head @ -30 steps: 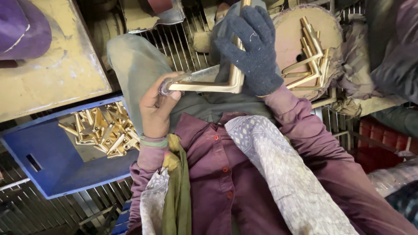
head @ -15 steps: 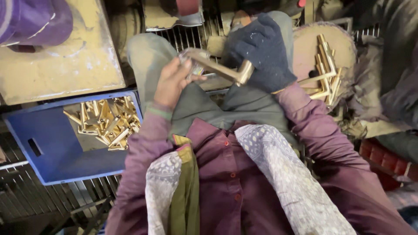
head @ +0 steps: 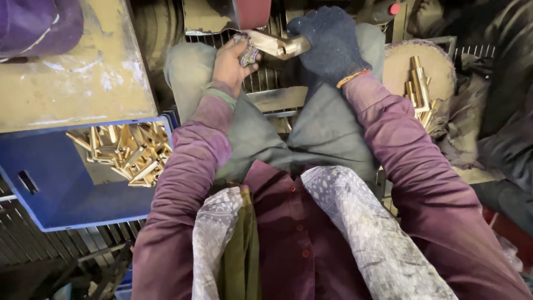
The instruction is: The person uses a belt grinder to smooth the edges and surfaces of several L-shaped metal brackets, holding each bracket with gloved hands and moving them against the abrasive belt before placing them into a blue container.
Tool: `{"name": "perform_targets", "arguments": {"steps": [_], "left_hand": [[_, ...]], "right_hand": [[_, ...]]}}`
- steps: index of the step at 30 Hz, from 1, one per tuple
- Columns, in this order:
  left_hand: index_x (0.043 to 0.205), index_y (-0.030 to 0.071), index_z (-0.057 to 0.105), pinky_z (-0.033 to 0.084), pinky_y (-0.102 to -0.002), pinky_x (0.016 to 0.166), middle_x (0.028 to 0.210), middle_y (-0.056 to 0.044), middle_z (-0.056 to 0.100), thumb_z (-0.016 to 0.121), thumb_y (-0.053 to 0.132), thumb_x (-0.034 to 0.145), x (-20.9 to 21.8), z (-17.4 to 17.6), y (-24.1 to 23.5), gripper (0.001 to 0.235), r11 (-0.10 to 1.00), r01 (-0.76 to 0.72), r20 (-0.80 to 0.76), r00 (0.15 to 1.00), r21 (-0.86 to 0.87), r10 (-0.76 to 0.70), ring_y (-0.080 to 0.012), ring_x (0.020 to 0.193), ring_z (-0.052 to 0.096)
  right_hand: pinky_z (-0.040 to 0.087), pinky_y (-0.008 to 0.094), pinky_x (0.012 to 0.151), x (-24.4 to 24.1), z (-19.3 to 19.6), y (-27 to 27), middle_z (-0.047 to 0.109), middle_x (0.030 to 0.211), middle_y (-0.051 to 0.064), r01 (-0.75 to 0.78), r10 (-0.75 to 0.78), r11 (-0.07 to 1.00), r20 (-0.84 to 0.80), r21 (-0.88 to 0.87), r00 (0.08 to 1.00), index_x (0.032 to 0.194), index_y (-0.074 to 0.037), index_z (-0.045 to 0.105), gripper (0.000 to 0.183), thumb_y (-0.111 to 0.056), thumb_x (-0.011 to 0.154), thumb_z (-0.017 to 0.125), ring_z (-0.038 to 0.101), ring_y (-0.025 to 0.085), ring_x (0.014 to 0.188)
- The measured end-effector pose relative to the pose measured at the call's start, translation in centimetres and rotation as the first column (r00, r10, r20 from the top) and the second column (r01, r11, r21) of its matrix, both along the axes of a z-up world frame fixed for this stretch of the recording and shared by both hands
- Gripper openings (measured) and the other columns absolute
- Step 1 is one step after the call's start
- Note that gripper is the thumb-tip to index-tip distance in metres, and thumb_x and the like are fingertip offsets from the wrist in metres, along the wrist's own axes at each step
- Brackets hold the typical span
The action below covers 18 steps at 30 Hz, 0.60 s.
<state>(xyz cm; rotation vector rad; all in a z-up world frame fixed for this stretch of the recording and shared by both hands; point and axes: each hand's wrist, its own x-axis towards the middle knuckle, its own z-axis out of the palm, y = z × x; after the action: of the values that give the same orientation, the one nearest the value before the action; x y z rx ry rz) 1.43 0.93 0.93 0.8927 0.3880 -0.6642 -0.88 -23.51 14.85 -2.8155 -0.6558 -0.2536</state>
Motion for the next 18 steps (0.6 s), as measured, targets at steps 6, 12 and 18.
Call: {"name": "perform_targets", "arguments": {"steps": [6,12,18], "left_hand": [[0.112,0.002,0.06,0.055,-0.033,0.066,0.096,-0.009,0.068,0.056,0.016,0.104,-0.1,-2.5,-0.5,0.016,0.992,-0.123,-0.033,0.992,-0.003,0.123,-0.0192,0.078,0.068],[0.111,0.004,0.061,0.055,-0.034,0.066,0.09,-0.007,0.067,0.056,0.017,0.102,0.0,-3.8,-0.2,0.016,0.984,-0.173,-0.098,0.979,0.049,0.178,-0.0178,0.075,0.067],[0.114,0.004,0.062,0.055,-0.034,0.064,0.09,-0.006,0.068,0.057,0.019,0.102,0.0,-5.0,0.4,0.02,0.974,-0.197,-0.125,0.97,0.113,0.211,-0.017,0.074,0.066]], "right_hand": [[0.047,0.047,0.074,1.5,-1.1,0.6,0.067,0.083,0.009,-0.003,0.003,1.0,-0.091,-0.001,0.996,0.098,-0.017,0.073,0.014,-0.018,0.084,0.074,0.063,0.033,0.083],[0.049,0.05,0.073,2.5,-2.1,1.7,0.07,0.083,0.013,0.055,-0.039,0.996,-0.223,0.066,0.974,0.096,-0.014,0.075,0.022,-0.018,0.074,0.076,0.066,0.037,0.082],[0.051,0.05,0.077,3.1,-3.2,2.4,0.071,0.089,0.013,0.063,-0.033,0.992,-0.262,0.107,0.965,0.094,-0.012,0.074,0.019,-0.018,0.077,0.078,0.068,0.037,0.088]]}}
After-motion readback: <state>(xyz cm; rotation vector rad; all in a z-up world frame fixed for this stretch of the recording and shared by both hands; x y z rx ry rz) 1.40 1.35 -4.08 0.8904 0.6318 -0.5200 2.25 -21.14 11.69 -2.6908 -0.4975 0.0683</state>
